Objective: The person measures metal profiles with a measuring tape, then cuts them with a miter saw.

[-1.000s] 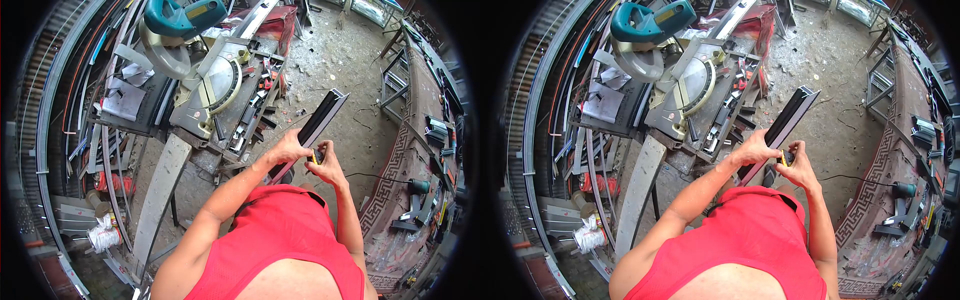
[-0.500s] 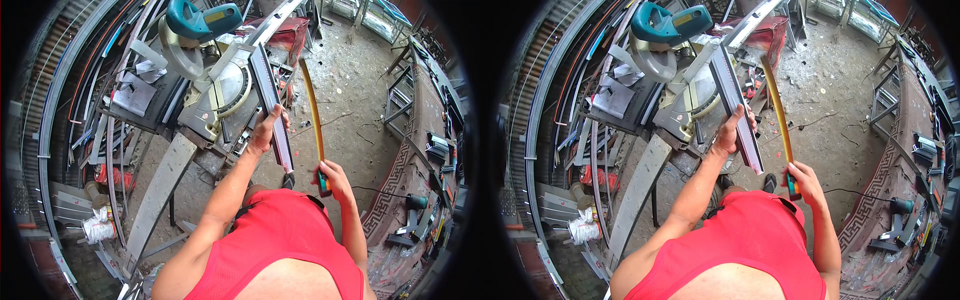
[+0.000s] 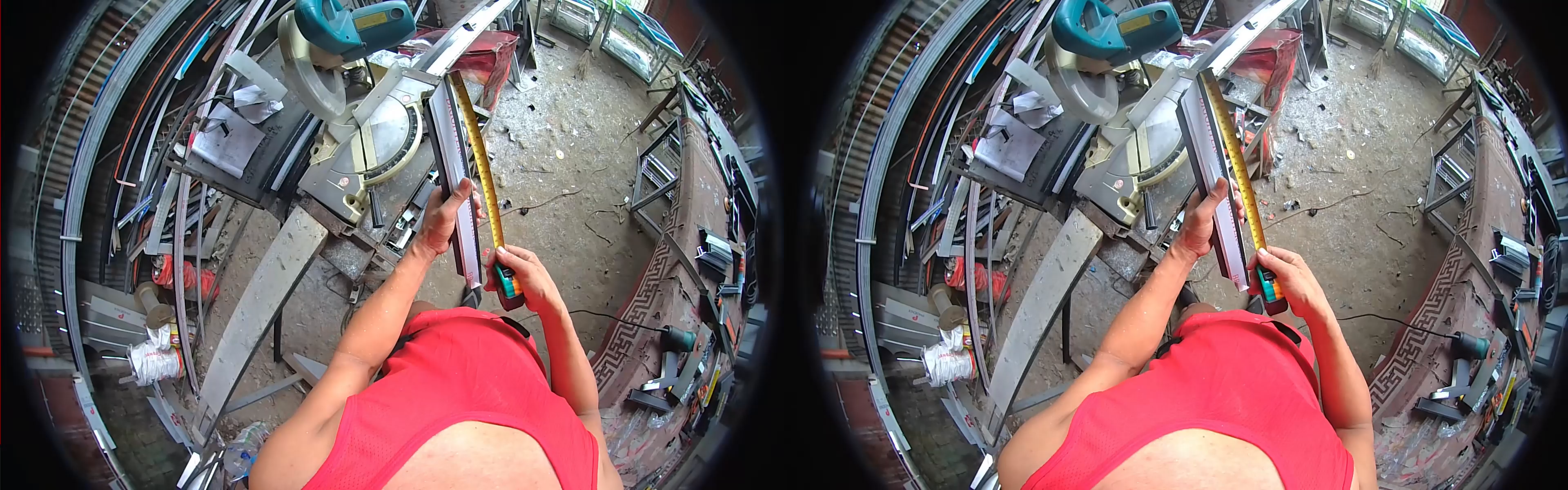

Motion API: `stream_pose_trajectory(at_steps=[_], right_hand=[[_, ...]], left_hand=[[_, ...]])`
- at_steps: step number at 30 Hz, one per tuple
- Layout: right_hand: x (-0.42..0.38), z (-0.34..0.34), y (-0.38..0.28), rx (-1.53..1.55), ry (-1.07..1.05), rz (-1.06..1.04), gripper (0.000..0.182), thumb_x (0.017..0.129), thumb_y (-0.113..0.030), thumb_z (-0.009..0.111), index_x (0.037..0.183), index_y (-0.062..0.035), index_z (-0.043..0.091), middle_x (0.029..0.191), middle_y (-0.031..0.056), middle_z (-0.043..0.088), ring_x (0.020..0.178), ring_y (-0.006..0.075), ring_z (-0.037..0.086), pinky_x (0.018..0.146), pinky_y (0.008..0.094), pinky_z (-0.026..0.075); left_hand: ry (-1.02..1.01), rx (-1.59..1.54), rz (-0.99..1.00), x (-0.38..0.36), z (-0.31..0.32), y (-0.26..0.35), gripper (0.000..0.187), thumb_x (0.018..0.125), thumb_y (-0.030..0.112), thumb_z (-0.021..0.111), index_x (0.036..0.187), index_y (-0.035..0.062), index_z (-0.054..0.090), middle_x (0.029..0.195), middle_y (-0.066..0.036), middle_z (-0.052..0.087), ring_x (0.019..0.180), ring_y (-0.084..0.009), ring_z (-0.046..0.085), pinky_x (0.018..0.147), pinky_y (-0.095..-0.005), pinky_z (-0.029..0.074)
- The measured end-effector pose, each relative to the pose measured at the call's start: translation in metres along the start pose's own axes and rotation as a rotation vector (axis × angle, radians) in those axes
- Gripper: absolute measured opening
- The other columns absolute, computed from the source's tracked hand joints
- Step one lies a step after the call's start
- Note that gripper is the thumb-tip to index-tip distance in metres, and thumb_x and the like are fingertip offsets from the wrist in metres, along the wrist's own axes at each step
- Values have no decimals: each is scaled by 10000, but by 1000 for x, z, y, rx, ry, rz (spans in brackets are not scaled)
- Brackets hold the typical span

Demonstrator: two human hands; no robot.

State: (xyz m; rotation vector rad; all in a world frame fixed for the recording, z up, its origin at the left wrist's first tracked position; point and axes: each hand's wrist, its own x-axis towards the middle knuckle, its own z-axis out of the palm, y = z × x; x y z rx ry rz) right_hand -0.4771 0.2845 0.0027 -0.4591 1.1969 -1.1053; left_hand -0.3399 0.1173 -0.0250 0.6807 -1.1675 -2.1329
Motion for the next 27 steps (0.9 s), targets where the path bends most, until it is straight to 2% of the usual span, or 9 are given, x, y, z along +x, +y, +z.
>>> stream_pose_trajectory(at_steps=[10,18,19,20,21,23,25,27], right_hand=[[7,-2,6,31,-28,-10,317,1045,-303,546,961,-24,672,770,73,675,670,139,648,643,278,514],[3,0,0,15,-28,45,351,1054,-324,528,973,-16,675,778,72,675,681,146,654,682,297,549],[2,0,2,9,-36,28,361,1056,-331,526,969,-14,675,783,71,676,684,147,656,690,301,555],[1,-3,5,-15,-18,58,372,1057,-348,530,977,-17,680,794,61,676,704,147,660,692,307,561],[-4,-1,8,-23,64,72,385,1050,-373,551,984,-25,704,772,24,640,714,109,620,676,280,528],[-16,-19,22,-287,61,66,398,1047,-394,552,1036,-20,687,777,55,667,688,128,660,630,283,544],[-36,-33,27,-417,84,58,398,1042,-400,565,1009,-24,691,766,30,647,689,119,652,625,278,516],[-57,-32,11,-509,147,71,431,1032,-436,569,954,-34,706,731,-16,602,662,82,569,601,260,447]], left_hand=[[7,64,-5,-2,4,-1,498,963,530,655,1085,51,594,839,-41,631,729,-134,640,672,-297,551],[46,-10,30,-3,16,6,470,952,521,679,1033,62,616,814,-36,632,686,-126,623,656,-286,532],[69,28,36,1,14,-1,535,967,583,608,1103,66,595,827,-33,623,709,-125,636,645,-291,525],[109,-59,22,11,5,-11,552,971,609,578,1075,67,587,820,-43,618,722,-150,641,642,-297,520],[152,-142,-4,20,-4,-20,571,974,634,549,1046,68,578,813,-53,613,735,-175,645,638,-303,516],[43,-233,113,22,1,4,600,978,673,494,982,76,557,797,-63,589,732,-224,628,642,-351,518],[153,-412,129,24,7,23,600,983,673,483,950,76,536,804,-60,565,724,-228,586,696,-399,510],[133,-478,133,29,0,32,610,973,682,498,962,73,538,834,-57,547,751,-210,538,753,-425,478]])
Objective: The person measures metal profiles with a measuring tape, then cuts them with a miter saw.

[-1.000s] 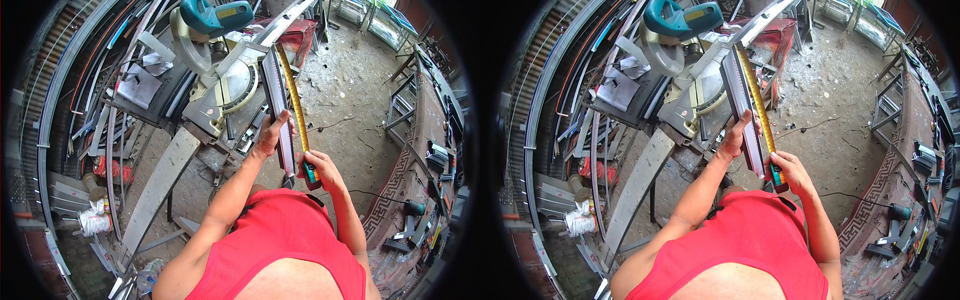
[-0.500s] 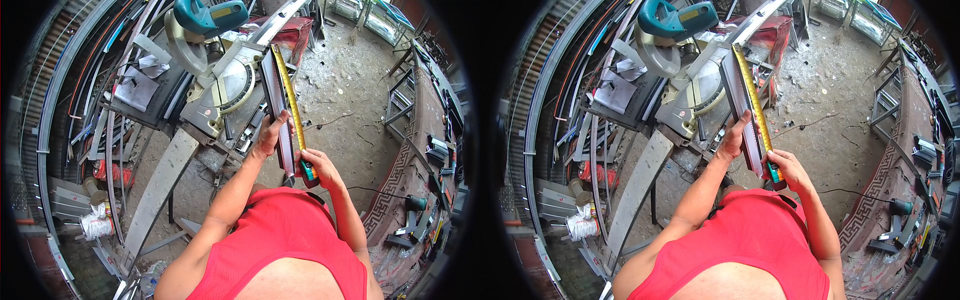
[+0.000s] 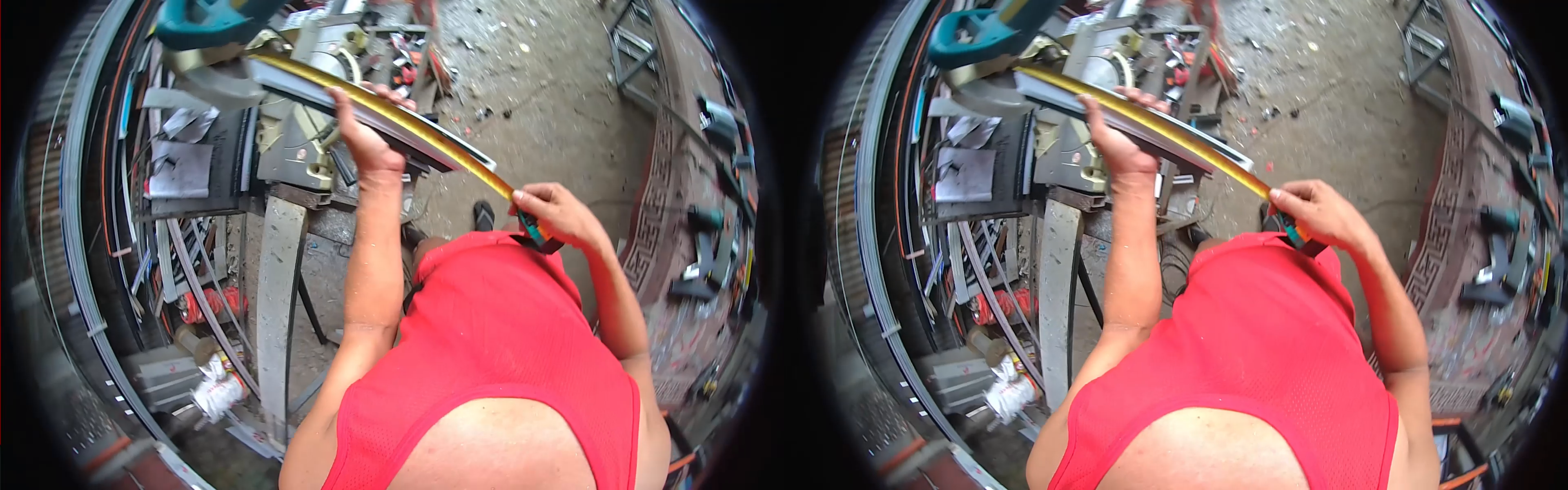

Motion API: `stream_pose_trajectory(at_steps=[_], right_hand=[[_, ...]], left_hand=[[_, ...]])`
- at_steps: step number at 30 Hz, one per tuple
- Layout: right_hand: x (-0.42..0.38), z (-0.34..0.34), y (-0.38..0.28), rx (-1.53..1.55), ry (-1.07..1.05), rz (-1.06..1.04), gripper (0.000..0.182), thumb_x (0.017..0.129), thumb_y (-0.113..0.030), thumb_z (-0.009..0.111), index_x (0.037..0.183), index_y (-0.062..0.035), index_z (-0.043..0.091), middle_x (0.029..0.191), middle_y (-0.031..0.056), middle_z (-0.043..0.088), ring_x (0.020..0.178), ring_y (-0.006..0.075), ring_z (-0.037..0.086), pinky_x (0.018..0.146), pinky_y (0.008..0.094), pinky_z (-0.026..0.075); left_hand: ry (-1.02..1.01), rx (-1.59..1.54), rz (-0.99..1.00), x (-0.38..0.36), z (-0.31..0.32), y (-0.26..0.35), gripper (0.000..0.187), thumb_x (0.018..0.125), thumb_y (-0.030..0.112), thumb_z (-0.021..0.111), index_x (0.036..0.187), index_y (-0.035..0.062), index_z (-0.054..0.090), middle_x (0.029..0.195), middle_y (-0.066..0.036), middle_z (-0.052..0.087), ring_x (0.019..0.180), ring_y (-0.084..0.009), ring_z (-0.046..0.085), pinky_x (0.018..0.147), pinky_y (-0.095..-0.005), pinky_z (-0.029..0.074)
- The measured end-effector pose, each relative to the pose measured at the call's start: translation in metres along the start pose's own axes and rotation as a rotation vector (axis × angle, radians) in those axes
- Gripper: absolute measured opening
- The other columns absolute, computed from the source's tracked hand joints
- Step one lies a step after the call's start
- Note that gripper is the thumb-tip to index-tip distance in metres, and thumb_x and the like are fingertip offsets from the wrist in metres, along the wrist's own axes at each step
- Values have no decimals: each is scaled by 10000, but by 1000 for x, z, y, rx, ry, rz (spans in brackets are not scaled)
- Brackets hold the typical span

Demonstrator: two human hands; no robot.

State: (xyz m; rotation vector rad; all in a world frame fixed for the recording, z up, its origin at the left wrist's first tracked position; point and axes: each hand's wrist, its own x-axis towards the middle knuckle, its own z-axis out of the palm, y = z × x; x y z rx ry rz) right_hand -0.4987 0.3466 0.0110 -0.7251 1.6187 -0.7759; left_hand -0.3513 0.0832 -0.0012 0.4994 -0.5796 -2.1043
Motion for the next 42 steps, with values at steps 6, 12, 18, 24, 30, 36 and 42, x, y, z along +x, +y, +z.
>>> stream_pose_trajectory(at_steps=[6,12,18,24,30,36,42], right_hand=[[-12,-18,-8,25,-11,122,429,1048,-419,545,949,-34,708,709,-18,584,659,77,559,600,261,440],[-11,-20,-4,26,-3,154,426,1037,-415,575,929,-27,712,734,-4,616,687,87,601,635,260,465],[-6,-23,1,41,-36,158,423,1035,-413,579,932,-25,715,745,1,632,692,92,609,650,264,472],[-1,-25,2,45,-69,152,423,1041,-398,573,931,-15,712,746,5,639,697,91,614,669,257,472],[1,-26,6,6,-84,129,447,1007,-496,577,948,-80,729,728,-32,569,631,93,478,576,301,427],[-4,-26,-6,-3,-82,160,431,1005,-485,574,946,-90,737,727,-39,557,628,88,468,564,289,411],[-6,-26,-8,-14,-89,126,417,1002,-476,578,936,-99,743,711,-46,522,611,81,436,547,283,375]], left_hand=[[6,12,5,-4,16,2,615,941,677,566,975,64,534,842,-65,519,767,-213,494,747,-412,443],[-27,15,-25,1,10,-2,630,935,689,565,975,63,518,854,-67,504,768,-218,485,756,-421,446],[-12,42,-2,-3,12,-1,624,938,680,568,987,59,523,846,-66,494,773,-216,484,760,-422,446],[-45,19,6,-3,5,0,621,935,677,576,993,61,523,842,-54,502,783,-205,504,765,-413,452],[-78,-16,8,-4,1,1,624,929,681,582,993,64,518,851,-48,510,794,-199,513,768,-395,458],[-140,-85,3,-4,-3,2,600,954,667,551,1006,70,520,860,-39,502,804,-196,509,767,-395,458],[-168,-90,33,-6,-1,3,595,955,668,548,1022,78,521,866,-34,498,800,-191,501,755,-391,444]])
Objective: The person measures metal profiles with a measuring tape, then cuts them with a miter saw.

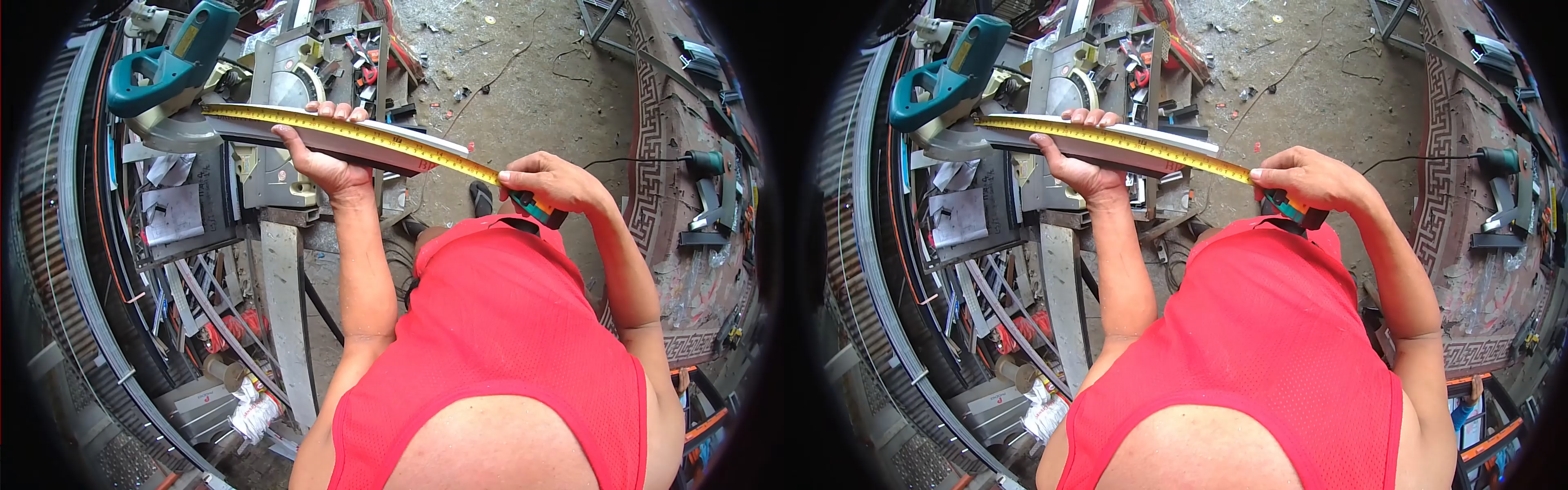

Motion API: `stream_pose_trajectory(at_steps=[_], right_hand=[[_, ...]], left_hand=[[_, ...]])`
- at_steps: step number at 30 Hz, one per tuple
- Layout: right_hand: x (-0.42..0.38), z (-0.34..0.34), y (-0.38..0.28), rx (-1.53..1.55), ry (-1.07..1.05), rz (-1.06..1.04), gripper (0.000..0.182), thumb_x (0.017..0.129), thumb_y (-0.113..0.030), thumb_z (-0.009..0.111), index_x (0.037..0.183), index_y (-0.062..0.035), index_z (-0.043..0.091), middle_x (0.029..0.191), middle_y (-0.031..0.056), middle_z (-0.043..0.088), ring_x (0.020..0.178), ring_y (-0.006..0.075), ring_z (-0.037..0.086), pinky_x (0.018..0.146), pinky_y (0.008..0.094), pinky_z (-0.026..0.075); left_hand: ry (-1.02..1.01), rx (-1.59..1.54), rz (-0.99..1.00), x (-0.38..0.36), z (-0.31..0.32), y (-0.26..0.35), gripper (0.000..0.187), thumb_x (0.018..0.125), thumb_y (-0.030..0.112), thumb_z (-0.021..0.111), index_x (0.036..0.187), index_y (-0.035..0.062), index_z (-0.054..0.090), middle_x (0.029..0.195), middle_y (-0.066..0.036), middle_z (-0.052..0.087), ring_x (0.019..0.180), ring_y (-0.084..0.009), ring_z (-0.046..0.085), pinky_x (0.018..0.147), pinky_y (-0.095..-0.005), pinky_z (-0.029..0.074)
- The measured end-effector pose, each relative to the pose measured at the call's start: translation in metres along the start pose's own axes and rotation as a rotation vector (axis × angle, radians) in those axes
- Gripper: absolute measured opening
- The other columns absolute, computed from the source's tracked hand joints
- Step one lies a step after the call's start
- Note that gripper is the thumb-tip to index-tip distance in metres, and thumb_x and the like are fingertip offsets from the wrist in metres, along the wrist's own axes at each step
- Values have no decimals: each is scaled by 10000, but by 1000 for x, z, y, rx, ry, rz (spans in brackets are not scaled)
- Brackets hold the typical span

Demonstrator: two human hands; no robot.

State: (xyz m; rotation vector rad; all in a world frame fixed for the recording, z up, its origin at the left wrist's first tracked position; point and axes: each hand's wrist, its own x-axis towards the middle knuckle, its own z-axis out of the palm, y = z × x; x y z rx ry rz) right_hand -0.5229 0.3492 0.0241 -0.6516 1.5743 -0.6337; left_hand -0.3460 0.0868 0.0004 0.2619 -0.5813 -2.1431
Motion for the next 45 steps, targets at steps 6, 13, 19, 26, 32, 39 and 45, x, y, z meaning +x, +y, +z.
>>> stream_pose_trajectory(at_steps=[6,13,19,26,32,39,45], right_hand=[[1,0,0,10,9,2,424,1000,-479,581,921,-95,745,710,-46,525,616,83,444,553,282,377],[21,8,30,294,84,-250,508,944,-524,675,1146,-58,691,778,-12,592,653,85,509,568,291,431],[20,35,17,326,688,-116,853,795,-660,763,1335,-37,544,1083,225,685,1031,305,674,911,415,523],[36,82,47,109,816,-61,582,808,-564,776,1163,-119,651,799,138,716,797,286,722,720,422,554],[36,25,82,393,991,33,516,836,-373,781,1213,-35,685,958,168,744,866,265,731,784,380,562],[54,-158,213,832,1165,-97,526,807,-312,797,1173,47,680,977,120,717,878,171,655,810,342,531],[-16,-455,326,462,1590,-244,273,846,-280,721,927,-21,756,974,98,750,927,221,685,848,355,519]], left_hand=[[52,26,3,1,2,-1,612,931,710,550,1012,105,504,829,-30,493,761,-181,497,738,-383,447],[222,249,-110,13,-10,2,690,924,777,476,1040,96,489,884,-60,521,803,-216,508,769,-383,459],[40,806,-370,2,-17,-65,644,970,711,453,1058,78,533,761,-46,602,641,-186,633,637,-339,547],[-200,957,-756,-14,-13,-164,624,1024,660,419,1061,45,521,912,-59,633,822,-147,649,710,-319,533],[-449,1200,-780,-2,24,-251,460,1068,517,392,1231,108,525,975,8,494,891,-116,476,847,-303,428],[-515,1403,-742,93,91,-398,512,1042,435,463,1319,4,480,931,-141,615,820,-258,606,769,-417,483],[-402,1646,-596,132,65,-412,491,1017,444,511,1284,32,503,960,-154,607,876,-289,579,780,-414,452]])
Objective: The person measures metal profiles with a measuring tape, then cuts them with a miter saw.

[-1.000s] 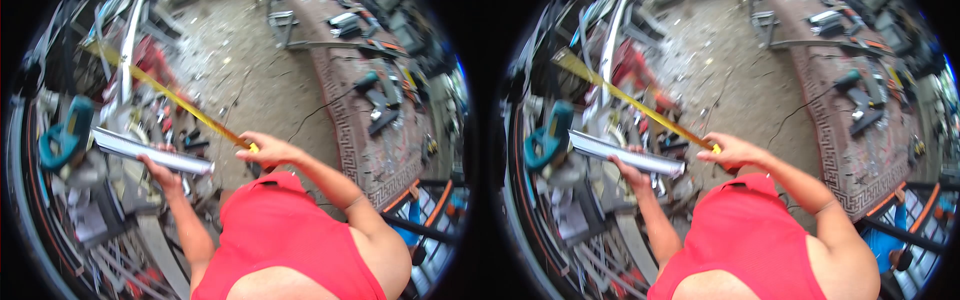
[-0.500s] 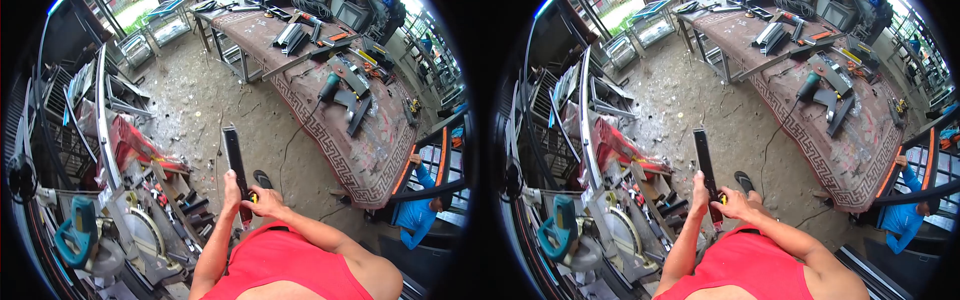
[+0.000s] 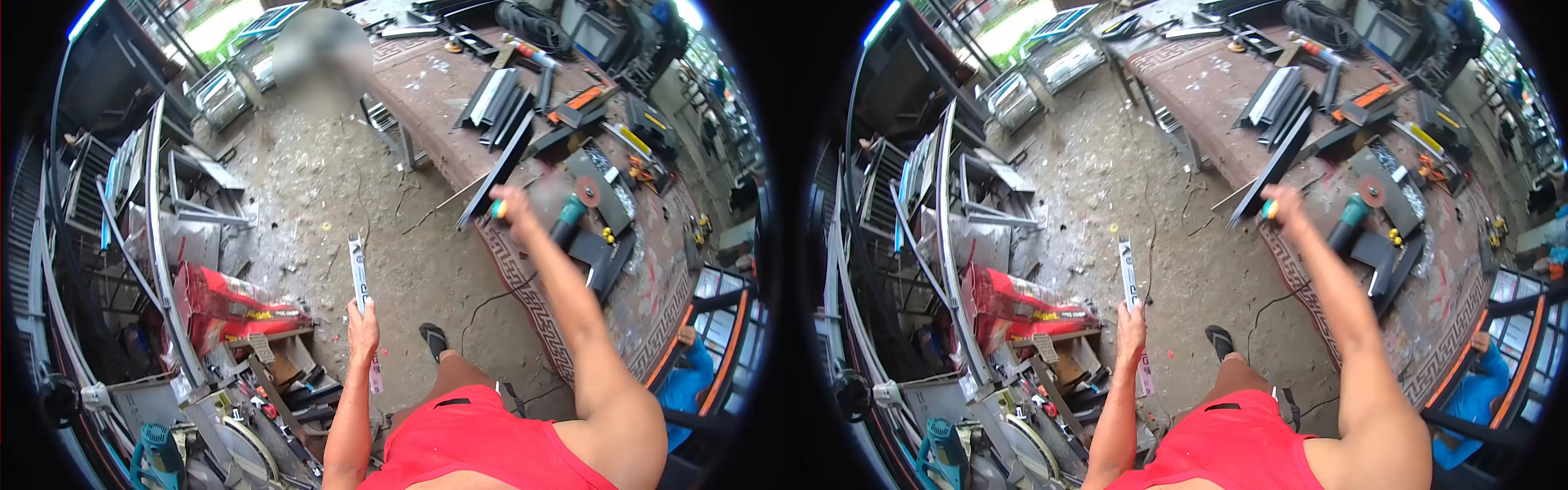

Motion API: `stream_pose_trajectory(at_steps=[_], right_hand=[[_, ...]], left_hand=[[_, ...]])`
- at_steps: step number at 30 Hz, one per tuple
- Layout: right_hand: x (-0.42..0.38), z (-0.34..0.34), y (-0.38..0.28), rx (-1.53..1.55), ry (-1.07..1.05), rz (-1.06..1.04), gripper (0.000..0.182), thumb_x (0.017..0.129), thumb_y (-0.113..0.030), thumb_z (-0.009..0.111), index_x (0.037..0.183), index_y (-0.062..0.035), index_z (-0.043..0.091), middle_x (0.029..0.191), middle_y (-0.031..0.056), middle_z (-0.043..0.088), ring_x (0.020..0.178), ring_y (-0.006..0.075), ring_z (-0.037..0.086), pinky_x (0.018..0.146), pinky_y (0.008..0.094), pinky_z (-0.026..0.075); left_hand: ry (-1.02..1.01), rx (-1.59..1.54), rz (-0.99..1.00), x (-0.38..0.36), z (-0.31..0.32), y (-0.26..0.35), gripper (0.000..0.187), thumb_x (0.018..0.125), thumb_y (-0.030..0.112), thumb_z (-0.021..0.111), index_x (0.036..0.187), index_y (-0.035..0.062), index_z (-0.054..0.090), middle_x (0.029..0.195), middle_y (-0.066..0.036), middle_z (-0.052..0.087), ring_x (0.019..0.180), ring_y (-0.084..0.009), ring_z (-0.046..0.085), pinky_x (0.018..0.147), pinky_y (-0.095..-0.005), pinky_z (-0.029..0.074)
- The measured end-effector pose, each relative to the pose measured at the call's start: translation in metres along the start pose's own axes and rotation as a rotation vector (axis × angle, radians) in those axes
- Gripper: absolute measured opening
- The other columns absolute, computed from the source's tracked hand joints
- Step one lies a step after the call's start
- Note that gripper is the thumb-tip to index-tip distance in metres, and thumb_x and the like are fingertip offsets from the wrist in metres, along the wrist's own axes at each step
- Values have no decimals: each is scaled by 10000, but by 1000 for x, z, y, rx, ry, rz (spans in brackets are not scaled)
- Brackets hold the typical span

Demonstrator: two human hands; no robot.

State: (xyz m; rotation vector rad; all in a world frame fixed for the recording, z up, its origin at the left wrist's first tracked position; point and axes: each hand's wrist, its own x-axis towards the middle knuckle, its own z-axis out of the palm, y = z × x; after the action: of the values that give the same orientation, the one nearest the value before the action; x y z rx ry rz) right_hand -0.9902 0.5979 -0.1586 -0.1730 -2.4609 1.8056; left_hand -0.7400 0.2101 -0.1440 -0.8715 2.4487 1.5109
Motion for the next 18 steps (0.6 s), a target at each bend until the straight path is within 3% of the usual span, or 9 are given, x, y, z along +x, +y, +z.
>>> stream_pose_trajectory(at_steps=[3,4,5,7,9,11,14,16,18], right_hand=[[103,-51,-53,-5,28,249,295,859,-265,713,1027,-30,774,1177,130,734,1120,229,658,979,357,487],[116,-54,-85,-352,19,293,286,889,-279,698,997,-26,776,1043,114,748,999,240,680,905,362,504],[136,-77,-38,-363,-82,-228,302,924,-299,687,1012,-22,767,850,61,707,801,217,669,769,351,509],[163,-66,-2,-51,-310,199,352,981,-335,638,1121,-27,733,842,82,721,653,160,656,627,305,509],[67,23,-75,257,-580,441,265,966,-333,644,849,-96,650,673,-2,590,559,97,587,484,229,443],[-4,78,-40,333,-660,867,222,899,-310,726,884,-115,622,726,-12,566,610,139,602,489,239,437],[-170,195,-45,176,-1132,963,168,855,-197,759,891,-135,607,730,-9,546,585,138,552,511,281,446],[-281,261,-73,-23,-1357,845,194,853,-180,769,904,-89,606,727,1,558,579,122,548,515,286,441],[-375,322,-66,-227,-1461,278,633,746,-325,880,1210,28,635,916,113,689,717,156,658,638,305,536]], left_hand=[[52,95,-225,-28,-10,-15,547,999,474,519,1338,44,500,1113,-264,679,1087,-446,645,930,-496,471],[-22,133,-283,-36,-11,-30,547,997,473,520,1342,49,498,1127,-270,681,1095,-456,641,936,-505,472],[-72,147,-353,-45,-14,-47,547,995,472,521,1346,53,496,1142,-275,682,1104,-465,637,941,-514,474],[-105,218,-430,-73,-13,-84,512,1000,443,512,1352,70,505,1198,-288,665,1132,-472,624,975,-538,465],[-120,198,-423,-115,-22,-110,467,1003,412,504,1340,90,527,1232,-290,650,1147,-472,616,1003,-551,460],[-44,160,-476,-172,-29,-135,453,1003,388,507,1352,101,528,1244,-275,652,1160,-467,613,1010,-546,461],[-17,160,-448,-237,-35,-173,451,994,351,530,1381,119,525,1260,-240,657,1180,-452,609,1017,-531,465],[53,74,-508,-289,-55,-184,472,975,322,577,1401,127,529,1271,-206,664,1193,-432,610,1011,-512,475],[168,-35,-531,-350,-68,-198,487,951,285,635,1404,130,546,1236,-174,684,1139,-372,648,969,-467,503]])
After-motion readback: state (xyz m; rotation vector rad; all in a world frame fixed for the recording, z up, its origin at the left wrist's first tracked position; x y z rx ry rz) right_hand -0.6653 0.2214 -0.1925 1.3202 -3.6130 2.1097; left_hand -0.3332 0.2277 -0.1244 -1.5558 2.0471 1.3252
